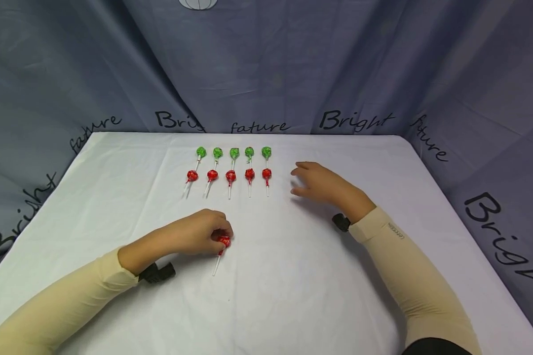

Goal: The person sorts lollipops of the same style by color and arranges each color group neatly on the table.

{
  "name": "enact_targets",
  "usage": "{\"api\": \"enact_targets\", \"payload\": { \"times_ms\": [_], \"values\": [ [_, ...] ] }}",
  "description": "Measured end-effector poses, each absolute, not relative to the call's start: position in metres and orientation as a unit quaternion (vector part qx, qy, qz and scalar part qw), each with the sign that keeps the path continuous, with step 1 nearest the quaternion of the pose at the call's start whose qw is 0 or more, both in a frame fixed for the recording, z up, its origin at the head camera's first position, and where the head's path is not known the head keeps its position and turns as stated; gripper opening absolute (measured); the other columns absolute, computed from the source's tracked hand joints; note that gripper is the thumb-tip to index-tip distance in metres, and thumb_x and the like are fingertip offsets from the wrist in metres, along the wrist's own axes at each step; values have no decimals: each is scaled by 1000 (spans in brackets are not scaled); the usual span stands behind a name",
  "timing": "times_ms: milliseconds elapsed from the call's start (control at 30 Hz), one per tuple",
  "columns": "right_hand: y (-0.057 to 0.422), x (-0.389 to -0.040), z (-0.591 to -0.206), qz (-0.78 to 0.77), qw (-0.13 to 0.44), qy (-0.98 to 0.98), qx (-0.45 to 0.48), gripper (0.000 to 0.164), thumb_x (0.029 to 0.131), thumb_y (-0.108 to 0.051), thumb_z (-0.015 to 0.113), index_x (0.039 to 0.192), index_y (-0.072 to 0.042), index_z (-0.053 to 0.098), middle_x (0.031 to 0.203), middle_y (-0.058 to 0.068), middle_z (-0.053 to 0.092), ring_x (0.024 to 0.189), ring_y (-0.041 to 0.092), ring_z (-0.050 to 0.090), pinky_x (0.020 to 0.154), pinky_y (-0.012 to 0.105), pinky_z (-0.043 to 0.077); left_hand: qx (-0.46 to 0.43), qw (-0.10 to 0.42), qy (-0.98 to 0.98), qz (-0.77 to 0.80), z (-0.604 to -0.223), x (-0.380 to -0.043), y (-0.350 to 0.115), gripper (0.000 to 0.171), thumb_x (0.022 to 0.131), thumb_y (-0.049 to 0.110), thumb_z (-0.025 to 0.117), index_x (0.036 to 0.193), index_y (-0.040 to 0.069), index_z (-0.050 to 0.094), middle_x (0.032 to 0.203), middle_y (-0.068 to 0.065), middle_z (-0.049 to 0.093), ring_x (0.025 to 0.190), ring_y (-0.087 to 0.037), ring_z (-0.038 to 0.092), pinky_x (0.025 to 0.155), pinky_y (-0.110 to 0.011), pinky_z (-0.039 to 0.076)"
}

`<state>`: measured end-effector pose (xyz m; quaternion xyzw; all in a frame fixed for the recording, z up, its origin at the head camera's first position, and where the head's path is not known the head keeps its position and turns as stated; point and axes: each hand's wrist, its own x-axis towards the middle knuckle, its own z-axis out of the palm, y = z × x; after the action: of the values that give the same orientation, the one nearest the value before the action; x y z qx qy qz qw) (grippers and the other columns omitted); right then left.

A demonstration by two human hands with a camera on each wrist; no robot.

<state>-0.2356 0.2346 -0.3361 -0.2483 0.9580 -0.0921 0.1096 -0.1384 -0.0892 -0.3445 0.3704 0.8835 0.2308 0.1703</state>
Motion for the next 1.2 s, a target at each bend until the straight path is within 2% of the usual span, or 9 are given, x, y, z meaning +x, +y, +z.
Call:
{"api": "enact_targets", "payload": {
  "times_ms": [300, 567, 767, 1033, 1200],
  "values": [
    [266, -220, -338, -101, 84, 958, -255, 53, 95, -29, 68, 136, 2, 55, 149, 28, 39, 138, 45, 34, 111, 57, 28, 383, 165, 879, 230, -335, -162, -71, 6, 86, 7, 71, 92, 10, 71, 88, 1, 60, 79, -12, 54, 72, -25, 47],
    [285, -214, -336, -112, 93, 960, -239, 53, 96, -28, 66, 137, 4, 53, 148, 30, 38, 137, 47, 34, 110, 59, 27, 388, 139, 883, 223, -327, -193, -48, 11, 85, 7, 72, 97, 6, 72, 94, -1, 66, 84, -15, 58, 76, -26, 48],
    [295, -210, -335, -119, 93, 961, -231, 53, 97, -28, 64, 137, 5, 52, 149, 30, 37, 137, 48, 33, 110, 60, 27, 389, 139, 883, 223, -323, -219, -27, 11, 86, 9, 72, 97, 7, 70, 96, -1, 65, 86, -15, 58, 77, -26, 48],
    [304, -205, -335, -122, 92, 963, -221, 54, 97, -28, 65, 137, 6, 52, 149, 30, 36, 137, 48, 33, 110, 60, 27, 427, 152, 862, 227, -318, -256, 1, 17, 90, 13, 70, 105, 7, 70, 102, -1, 65, 93, -13, 61, 83, -24, 47],
    [312, -201, -335, -121, 82, 964, -220, 54, 97, -29, 65, 136, 6, 53, 147, 30, 38, 136, 47, 35, 110, 59, 27, 417, 146, 865, 237, -317, -275, 19, 19, 92, 13, 69, 110, 6, 70, 105, -1, 66, 95, -12, 62, 82, -23, 48]
  ]
}}
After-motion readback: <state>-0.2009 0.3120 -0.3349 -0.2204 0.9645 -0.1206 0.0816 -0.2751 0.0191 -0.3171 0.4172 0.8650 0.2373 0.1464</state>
